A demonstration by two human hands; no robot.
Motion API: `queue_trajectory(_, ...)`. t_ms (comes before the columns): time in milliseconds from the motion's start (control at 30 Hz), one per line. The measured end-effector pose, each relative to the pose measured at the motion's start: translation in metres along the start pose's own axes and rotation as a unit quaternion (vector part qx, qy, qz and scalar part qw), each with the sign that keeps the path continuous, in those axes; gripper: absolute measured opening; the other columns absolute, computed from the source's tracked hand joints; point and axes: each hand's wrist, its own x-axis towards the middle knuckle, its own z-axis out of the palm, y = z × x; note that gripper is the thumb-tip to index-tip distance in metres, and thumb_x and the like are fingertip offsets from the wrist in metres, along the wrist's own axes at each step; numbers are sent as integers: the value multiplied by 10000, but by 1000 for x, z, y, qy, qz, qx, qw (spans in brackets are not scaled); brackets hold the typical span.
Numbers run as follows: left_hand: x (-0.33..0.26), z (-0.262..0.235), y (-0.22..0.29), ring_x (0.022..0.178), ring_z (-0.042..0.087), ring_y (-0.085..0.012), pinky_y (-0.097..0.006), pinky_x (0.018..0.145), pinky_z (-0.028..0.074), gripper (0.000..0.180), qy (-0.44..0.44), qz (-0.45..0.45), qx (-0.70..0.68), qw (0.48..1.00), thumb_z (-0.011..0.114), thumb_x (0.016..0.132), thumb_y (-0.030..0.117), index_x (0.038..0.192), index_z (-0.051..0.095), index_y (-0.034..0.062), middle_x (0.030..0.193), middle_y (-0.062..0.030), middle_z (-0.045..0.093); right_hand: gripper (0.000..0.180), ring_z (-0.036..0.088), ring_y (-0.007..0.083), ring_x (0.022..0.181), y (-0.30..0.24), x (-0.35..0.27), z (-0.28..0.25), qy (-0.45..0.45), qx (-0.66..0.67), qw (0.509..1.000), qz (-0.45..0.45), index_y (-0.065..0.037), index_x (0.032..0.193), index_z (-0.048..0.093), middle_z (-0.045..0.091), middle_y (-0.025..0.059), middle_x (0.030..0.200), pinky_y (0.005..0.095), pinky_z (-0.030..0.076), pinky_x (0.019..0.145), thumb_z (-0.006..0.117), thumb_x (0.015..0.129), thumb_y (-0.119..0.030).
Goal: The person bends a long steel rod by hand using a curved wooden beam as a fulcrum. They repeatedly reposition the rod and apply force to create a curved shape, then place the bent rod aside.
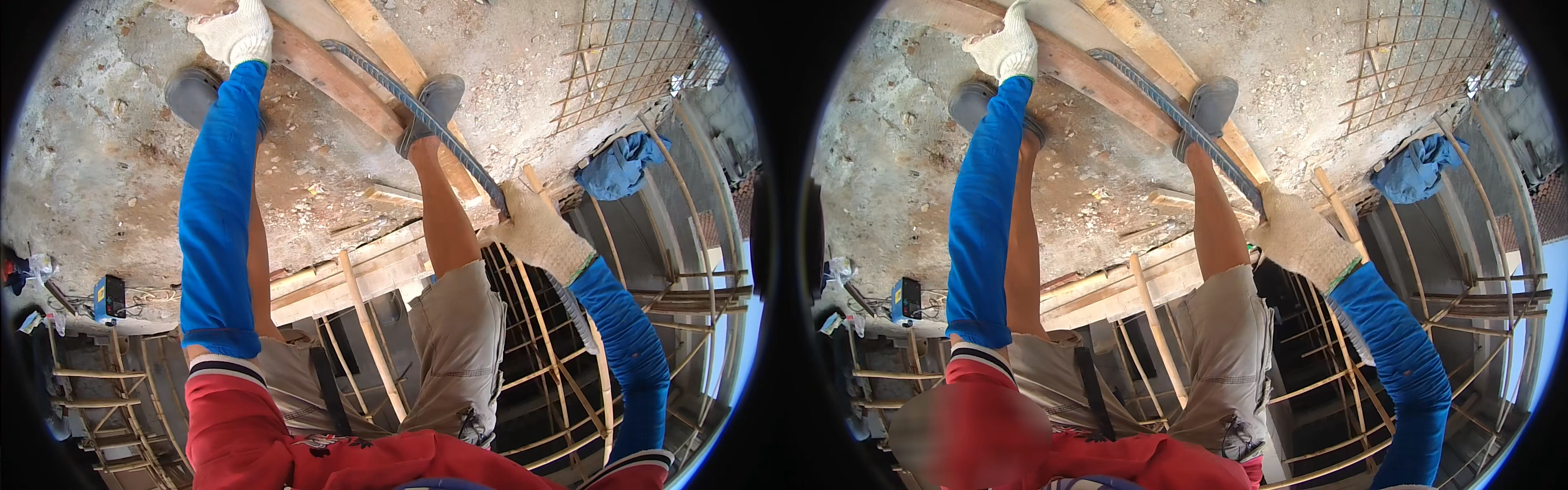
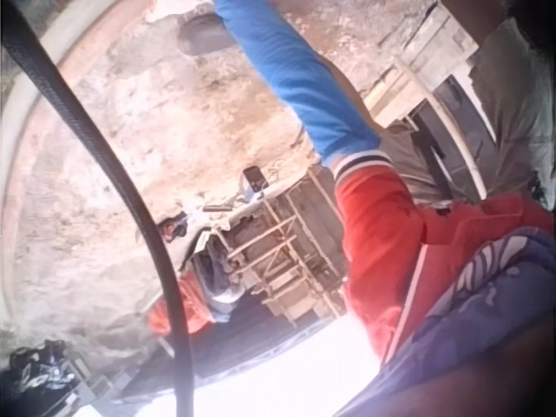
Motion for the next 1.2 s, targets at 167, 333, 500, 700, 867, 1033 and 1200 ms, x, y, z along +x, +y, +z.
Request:
queue_trajectory(167,17,-4,-17,1118,648,-327,-433,1001,526,1091,-51,-59,102,992,971,663,531,1337,399,-109,1182,-237,625,356,742,443,953,35,43,-80,67,-225,972,2,-28,1238,591,739,256,923,539,598,822,684,919,-157)
queue_trajectory(333,10,-13,-3,1127,652,-343,-450,995,527,1084,-68,-84,118,987,976,659,506,1349,398,-98,1262,-282,613,309,748,420,971,67,75,-91,80,-256,963,-26,-59,1222,616,752,237,953,535,600,843,676,945,-182)
queue_trajectory(500,-5,-12,7,1153,627,-359,-431,1063,477,1042,-59,-58,48,995,931,710,523,1342,416,-126,1284,-288,603,271,748,411,997,128,145,-117,115,-335,934,-54,-94,1196,657,761,225,1004,529,602,868,643,927,-127)
queue_trajectory(700,12,-8,-16,1210,605,-374,-438,1076,474,1128,-40,-50,96,993,922,688,576,1369,407,-160,1288,-319,588,289,742,411,998,114,127,-109,136,-323,935,-51,-101,1237,646,755,216,1002,543,596,863,651,953,-155)
queue_trajectory(867,44,2,-57,1238,609,-397,-444,1073,476,1221,-70,70,242,965,858,694,729,1364,392,-179,1241,-306,605,323,741,409,973,104,112,-95,161,-296,940,-48,-96,1262,639,747,203,970,530,598,853,685,955,-184)
queue_trajectory(1033,32,7,-48,1118,613,-336,-422,1054,495,1132,-100,-21,133,986,913,683,644,1348,403,-116,1285,-249,568,529,654,151,698,52,20,-24,-81,329,940,-45,-20,1400,561,654,51,886,327,527,598,746,942,-210)
queue_trajectory(1200,12,6,-28,1060,679,-353,-433,969,544,602,-43,46,74,995,825,831,384,1186,604,-49,1120,-226,691,543,680,174,1137,-51,-57,85,-54,536,842,36,30,1366,528,655,137,1186,337,552,915,745,988,-296)
